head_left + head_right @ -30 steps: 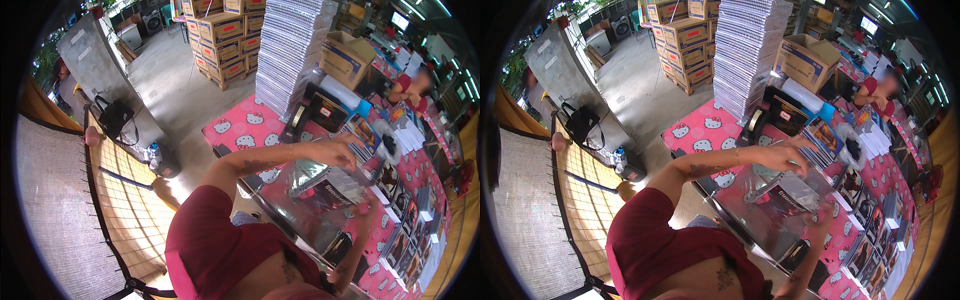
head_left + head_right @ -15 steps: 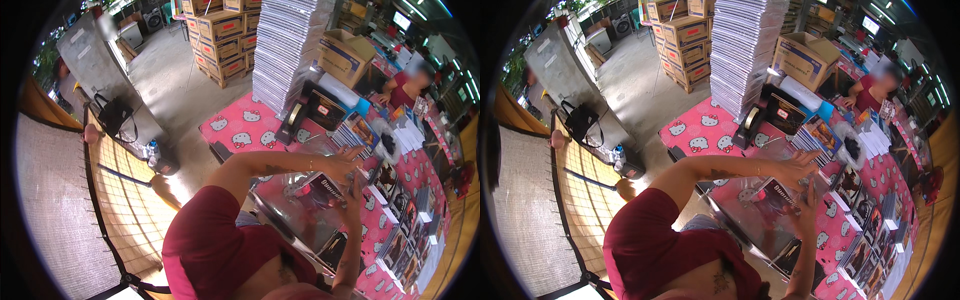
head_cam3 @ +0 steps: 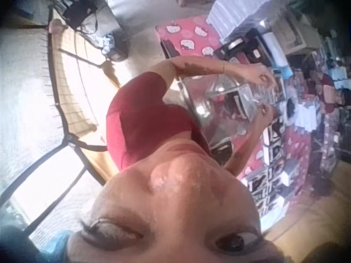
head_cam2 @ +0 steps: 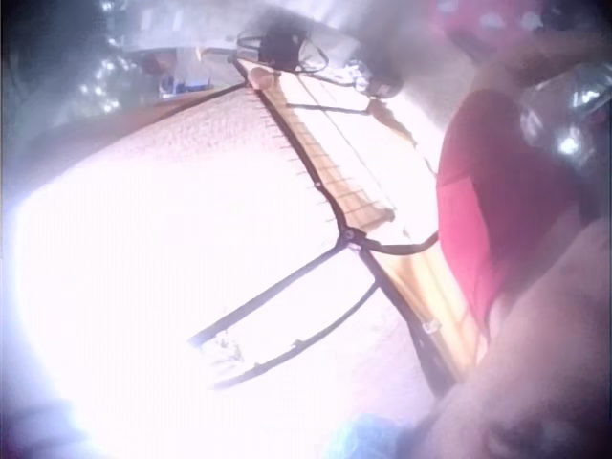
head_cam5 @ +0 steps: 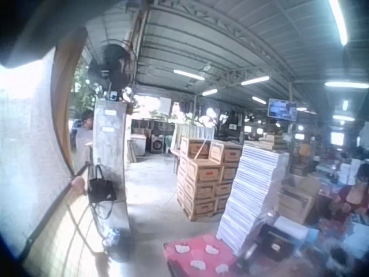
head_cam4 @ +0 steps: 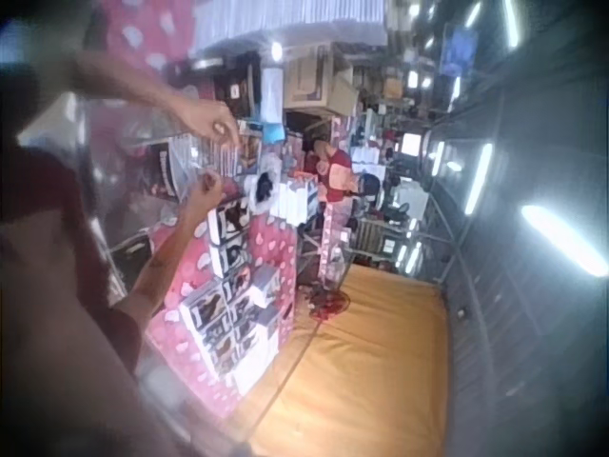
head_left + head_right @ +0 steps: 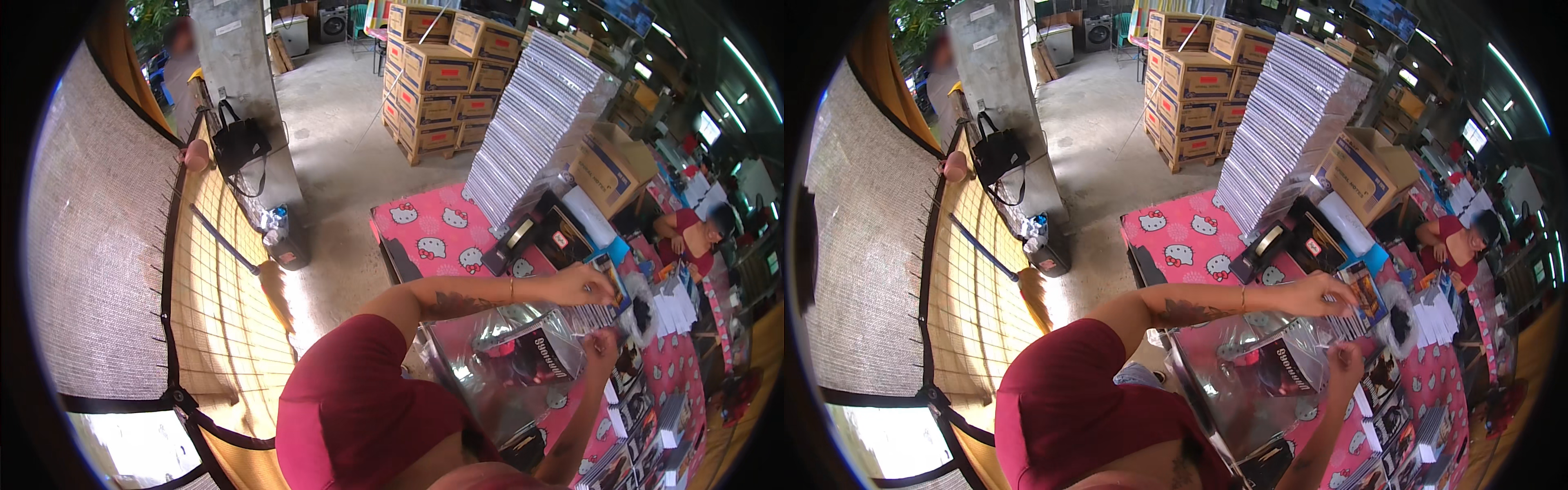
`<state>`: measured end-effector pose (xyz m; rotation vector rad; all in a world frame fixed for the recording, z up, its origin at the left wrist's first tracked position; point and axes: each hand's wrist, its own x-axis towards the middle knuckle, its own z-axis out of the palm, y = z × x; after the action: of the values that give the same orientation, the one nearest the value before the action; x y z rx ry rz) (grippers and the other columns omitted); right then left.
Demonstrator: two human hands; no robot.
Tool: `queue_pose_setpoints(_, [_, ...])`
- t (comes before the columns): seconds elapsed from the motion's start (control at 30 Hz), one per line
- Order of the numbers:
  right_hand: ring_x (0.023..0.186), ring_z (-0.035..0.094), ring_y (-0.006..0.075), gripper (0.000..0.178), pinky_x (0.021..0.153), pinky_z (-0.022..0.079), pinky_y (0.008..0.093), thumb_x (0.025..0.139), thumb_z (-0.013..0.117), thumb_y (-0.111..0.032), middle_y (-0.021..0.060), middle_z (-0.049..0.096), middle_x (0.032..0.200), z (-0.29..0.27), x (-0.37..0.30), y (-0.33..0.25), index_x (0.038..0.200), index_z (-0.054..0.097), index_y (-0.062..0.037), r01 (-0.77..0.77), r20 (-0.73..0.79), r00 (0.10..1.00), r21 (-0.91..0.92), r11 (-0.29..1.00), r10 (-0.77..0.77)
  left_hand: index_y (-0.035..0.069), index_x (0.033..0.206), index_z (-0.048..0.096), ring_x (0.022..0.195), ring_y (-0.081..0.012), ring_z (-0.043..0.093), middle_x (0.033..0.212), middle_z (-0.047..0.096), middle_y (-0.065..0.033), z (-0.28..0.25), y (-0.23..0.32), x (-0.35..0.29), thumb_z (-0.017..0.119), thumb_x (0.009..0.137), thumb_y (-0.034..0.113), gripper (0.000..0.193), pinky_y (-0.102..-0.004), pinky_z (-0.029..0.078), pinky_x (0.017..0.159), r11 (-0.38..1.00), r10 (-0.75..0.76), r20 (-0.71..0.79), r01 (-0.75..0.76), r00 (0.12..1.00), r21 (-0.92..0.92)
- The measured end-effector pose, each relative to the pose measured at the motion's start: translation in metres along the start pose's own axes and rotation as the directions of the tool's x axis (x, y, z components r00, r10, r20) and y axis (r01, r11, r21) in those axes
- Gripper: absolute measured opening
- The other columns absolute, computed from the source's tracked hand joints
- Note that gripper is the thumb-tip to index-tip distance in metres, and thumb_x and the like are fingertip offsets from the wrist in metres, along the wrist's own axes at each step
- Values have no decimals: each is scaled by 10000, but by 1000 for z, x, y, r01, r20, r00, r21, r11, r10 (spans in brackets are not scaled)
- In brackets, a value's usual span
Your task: The person places stacks of books into clear plastic bags, tapes them shut, and organizes the packaged books on a table.
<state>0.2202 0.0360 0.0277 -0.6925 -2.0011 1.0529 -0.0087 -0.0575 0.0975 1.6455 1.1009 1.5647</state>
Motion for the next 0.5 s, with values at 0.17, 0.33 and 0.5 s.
queue_pose_setpoints(0.17, [850, 548, 91, 184, 766, 435, 236, 868, 654, -16, 30, 597, 992, -12, -1, 2, 1022, 556, -34, 59, 70, 996, -7, 998, -59, 0, 1239, 626, 954, -185, 673, 1083, 709, -147, -9, -71, -19, 691, 864, 161, 413, -321, 522, 869, 968, -159, 514, 30, 843, 250])
queue_pose_setpoints(0.33, [1159, 521, 192, 387, 1003, 391, 317, 820, 640, -24, 88, 544, 1204, -2, -6, -24, 1184, 508, -21, -14, 209, 978, 13, 1000, 11, 31, 1303, 597, 983, -133, 638, 1119, 701, -108, 0, -112, -24, 696, 869, 172, 467, -292, 512, 874, 987, -39, 396, 97, 918, -126])
queue_pose_setpoints(0.5, [1374, 359, 290, 794, 1078, 367, 398, 749, 781, -141, 207, 338, 1498, -38, -37, 30, 1414, 356, -58, 38, 473, 878, 86, 996, -74, 22, 1348, 547, 1099, -273, 624, 1218, 655, -160, -1, -49, -43, 704, 873, 285, 564, -398, 430, 1016, 978, -36, 537, -81, 843, 193])
